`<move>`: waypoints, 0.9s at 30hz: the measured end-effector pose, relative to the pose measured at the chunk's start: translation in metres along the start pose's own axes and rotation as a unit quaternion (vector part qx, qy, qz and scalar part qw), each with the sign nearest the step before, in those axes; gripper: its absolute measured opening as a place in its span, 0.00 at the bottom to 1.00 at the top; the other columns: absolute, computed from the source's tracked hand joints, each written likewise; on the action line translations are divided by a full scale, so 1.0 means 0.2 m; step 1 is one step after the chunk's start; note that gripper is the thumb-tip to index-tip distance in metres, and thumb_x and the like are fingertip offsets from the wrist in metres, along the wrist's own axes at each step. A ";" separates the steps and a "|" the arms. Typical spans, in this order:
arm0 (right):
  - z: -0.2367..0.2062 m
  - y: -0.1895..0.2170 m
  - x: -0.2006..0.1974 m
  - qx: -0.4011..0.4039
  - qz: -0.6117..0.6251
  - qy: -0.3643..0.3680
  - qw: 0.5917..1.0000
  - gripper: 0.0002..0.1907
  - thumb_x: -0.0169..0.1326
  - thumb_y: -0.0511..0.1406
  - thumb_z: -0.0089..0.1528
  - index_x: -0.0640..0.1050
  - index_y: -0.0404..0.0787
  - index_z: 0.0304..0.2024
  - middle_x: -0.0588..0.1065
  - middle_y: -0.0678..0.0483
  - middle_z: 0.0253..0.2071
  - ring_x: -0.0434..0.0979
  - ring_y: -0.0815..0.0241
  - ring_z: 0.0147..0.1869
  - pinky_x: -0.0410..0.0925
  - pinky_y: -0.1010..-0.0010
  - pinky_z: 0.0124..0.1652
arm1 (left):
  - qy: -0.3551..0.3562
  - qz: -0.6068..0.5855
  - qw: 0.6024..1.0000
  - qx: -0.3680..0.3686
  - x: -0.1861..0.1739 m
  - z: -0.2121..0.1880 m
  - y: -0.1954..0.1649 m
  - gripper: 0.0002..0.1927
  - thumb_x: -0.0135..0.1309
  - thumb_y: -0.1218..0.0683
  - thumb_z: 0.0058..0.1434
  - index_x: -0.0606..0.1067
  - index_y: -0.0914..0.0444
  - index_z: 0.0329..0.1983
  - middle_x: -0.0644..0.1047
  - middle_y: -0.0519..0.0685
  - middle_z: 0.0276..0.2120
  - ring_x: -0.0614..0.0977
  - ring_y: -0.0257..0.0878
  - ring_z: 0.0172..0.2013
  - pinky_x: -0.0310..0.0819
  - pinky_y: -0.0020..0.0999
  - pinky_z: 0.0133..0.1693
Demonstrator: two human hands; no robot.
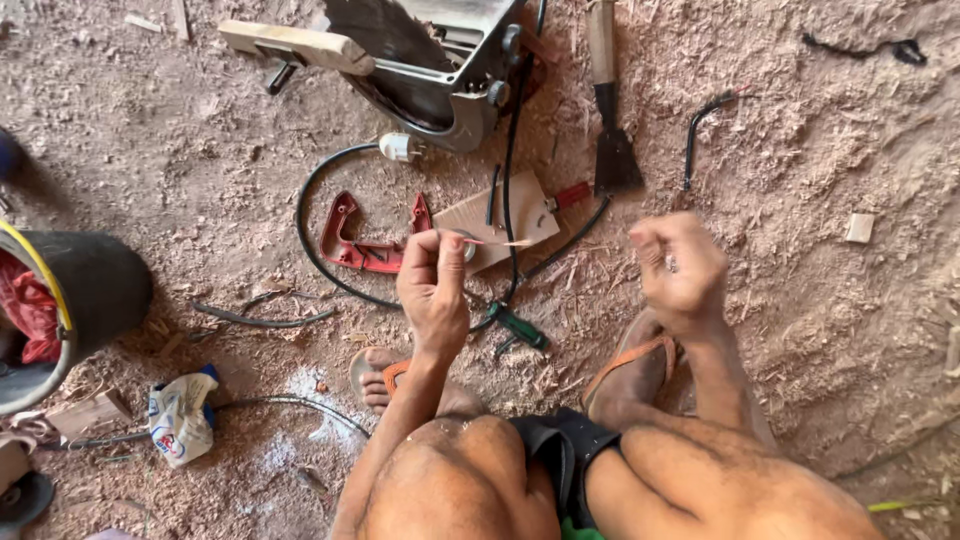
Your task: The person sits on the workshop floor and splices the ends of an electrical wire, twisting the exposed conductors together by hand and wrapping the joint with tape. They handle a red plastic machine housing and a wooden block while working on the cable across their lap.
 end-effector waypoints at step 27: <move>0.25 0.64 0.09 -0.197 0.064 0.101 0.973 0.15 0.67 0.33 0.60 0.79 0.37 0.47 0.76 0.50 0.44 0.79 0.52 0.48 0.73 0.60 0.48 | 0.120 -0.064 0.988 -0.074 0.09 -0.09 -0.01 0.08 0.52 0.55 0.75 0.72 0.65 0.48 0.76 0.42 0.34 0.73 0.25 0.33 0.67 0.20 0.37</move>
Point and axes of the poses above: each hand's wrist, its own z-axis towards the middle knuckle, its own x-axis out of the palm, y = z × x, the point moved 8 cm from there along z, towards the middle knuckle
